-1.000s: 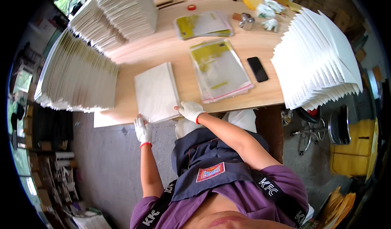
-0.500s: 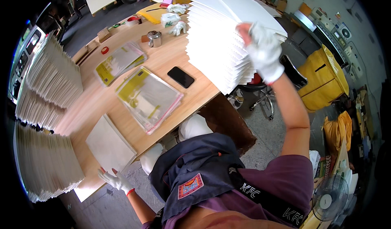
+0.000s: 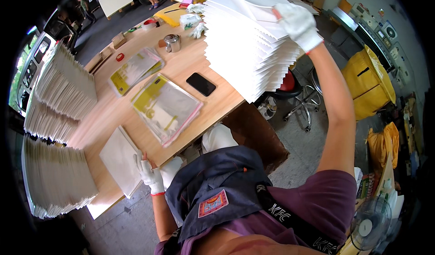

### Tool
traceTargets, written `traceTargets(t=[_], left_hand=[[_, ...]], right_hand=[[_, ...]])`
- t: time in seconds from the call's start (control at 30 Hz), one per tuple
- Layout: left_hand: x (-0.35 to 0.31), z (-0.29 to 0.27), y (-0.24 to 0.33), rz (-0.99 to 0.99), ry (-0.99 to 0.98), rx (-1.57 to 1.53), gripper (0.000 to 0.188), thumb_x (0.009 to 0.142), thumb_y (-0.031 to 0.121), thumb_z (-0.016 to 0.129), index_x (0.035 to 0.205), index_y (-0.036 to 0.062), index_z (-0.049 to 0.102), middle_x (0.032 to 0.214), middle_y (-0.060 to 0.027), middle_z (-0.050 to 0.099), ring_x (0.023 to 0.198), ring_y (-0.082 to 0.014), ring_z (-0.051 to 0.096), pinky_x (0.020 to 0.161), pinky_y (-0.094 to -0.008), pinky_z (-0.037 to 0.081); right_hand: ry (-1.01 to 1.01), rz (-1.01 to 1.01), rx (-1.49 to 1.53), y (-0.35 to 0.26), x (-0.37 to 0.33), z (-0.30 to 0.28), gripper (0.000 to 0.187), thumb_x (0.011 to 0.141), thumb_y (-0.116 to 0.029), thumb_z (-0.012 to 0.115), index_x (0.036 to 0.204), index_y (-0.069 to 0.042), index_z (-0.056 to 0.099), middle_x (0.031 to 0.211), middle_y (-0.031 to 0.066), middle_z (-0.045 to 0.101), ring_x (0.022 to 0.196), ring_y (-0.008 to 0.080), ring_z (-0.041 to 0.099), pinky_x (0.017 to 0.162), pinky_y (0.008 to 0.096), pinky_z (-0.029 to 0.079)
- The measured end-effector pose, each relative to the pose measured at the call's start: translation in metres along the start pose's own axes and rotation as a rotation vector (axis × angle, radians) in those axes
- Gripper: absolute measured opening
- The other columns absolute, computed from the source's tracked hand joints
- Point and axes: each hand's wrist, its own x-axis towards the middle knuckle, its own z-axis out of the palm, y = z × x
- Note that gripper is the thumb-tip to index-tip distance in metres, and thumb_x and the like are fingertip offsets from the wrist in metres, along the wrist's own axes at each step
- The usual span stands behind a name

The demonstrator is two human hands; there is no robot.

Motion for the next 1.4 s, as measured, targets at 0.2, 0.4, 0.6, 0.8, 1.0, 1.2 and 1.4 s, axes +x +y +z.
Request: traceTargets(t=[0.2,0.4,0.6,0.8,1.0,1.2,1.4], left_hand=[[-0.026,0.009,-0.031,-0.06,-0.07,-0.084,0.037,0.077,-0.002,0.057,0.114,0.0009,0.059,0.129,-0.0156,0.051,0.126,-0.0358,0.041,0.101,-0.0409,0.038],[0.017,0.035,-0.002,0.032,-0.27,-0.071,0.036,0.079,0.008,0.06,0.115,0.0065,0.058,0.116,-0.0151,0.058,0.111,-0.0338,0.053,0.094,-0.0406,0.043],[0.066,0.098,0.012,-0.022,-0.608,0.183,0.032,0.078,0.026,0.064,0.106,0.0117,0.06,0.104,-0.0117,0.061,0.095,-0.0322,0.059,0.08,-0.043,0.047],[0.079,0.128,0.02,0.0,-0.601,0.427,0.025,0.078,0.027,0.063,0.097,0.0113,0.059,0.1,-0.0127,0.06,0.087,-0.0317,0.061,0.069,-0.0451,0.051],[0.078,0.119,-0.001,-0.062,-0.593,0.288,0.02,0.077,0.023,0.059,0.094,0.0111,0.059,0.102,-0.0124,0.059,0.083,-0.0353,0.061,0.066,-0.0463,0.05],[0.071,0.115,-0.012,-0.012,-0.416,0.133,0.013,0.076,0.013,0.059,0.089,0.0118,0.06,0.096,-0.0102,0.061,0.086,-0.0326,0.06,0.072,-0.0421,0.049],[0.078,0.103,-0.009,-0.05,-0.442,-0.103,0.018,0.076,0.0,0.051,0.09,0.0082,0.059,0.09,-0.0109,0.061,0.076,-0.0308,0.059,0.066,-0.0361,0.048]], right_hand=[[0.353,0.053,0.038,-0.034,-0.061,-0.03,0.019,0.073,-0.012,0.064,0.091,-0.005,0.063,0.088,0.011,0.063,0.077,0.0303,0.06,0.069,0.0361,0.048],[0.259,1.207,1.142,-0.031,-0.149,-0.023,0.058,0.094,-0.059,0.027,0.07,-0.01,0.05,0.064,0.0024,0.052,0.049,0.0147,0.042,0.046,0.0246,0.029],[0.09,1.561,1.577,-0.001,-0.097,-0.003,0.037,0.092,-0.04,0.053,0.109,-0.007,0.055,0.086,0.0022,0.06,0.053,0.0094,0.049,0.039,0.0183,0.035],[0.358,1.35,1.353,-0.012,-0.083,-0.027,0.027,0.088,-0.014,0.056,0.112,-0.001,0.052,0.087,0.0085,0.06,0.058,0.0116,0.055,0.041,0.02,0.038],[-0.102,1.19,1.663,-0.121,-0.118,-0.033,0.051,0.088,-0.017,0.054,0.131,0.004,0.039,0.122,0.0161,0.052,0.11,0.0249,0.054,0.096,0.0375,0.041],[-0.684,1.317,2.434,-0.233,-0.198,0.071,0.033,0.085,-0.012,0.054,0.115,0.002,0.052,0.098,0.011,0.063,0.082,0.0171,0.063,0.07,0.0287,0.052],[-0.476,1.854,2.333,-0.289,-0.222,0.103,0.023,0.088,-0.017,0.056,0.108,-0.005,0.053,0.087,0.0056,0.063,0.058,0.0098,0.06,0.042,0.0197,0.047]])
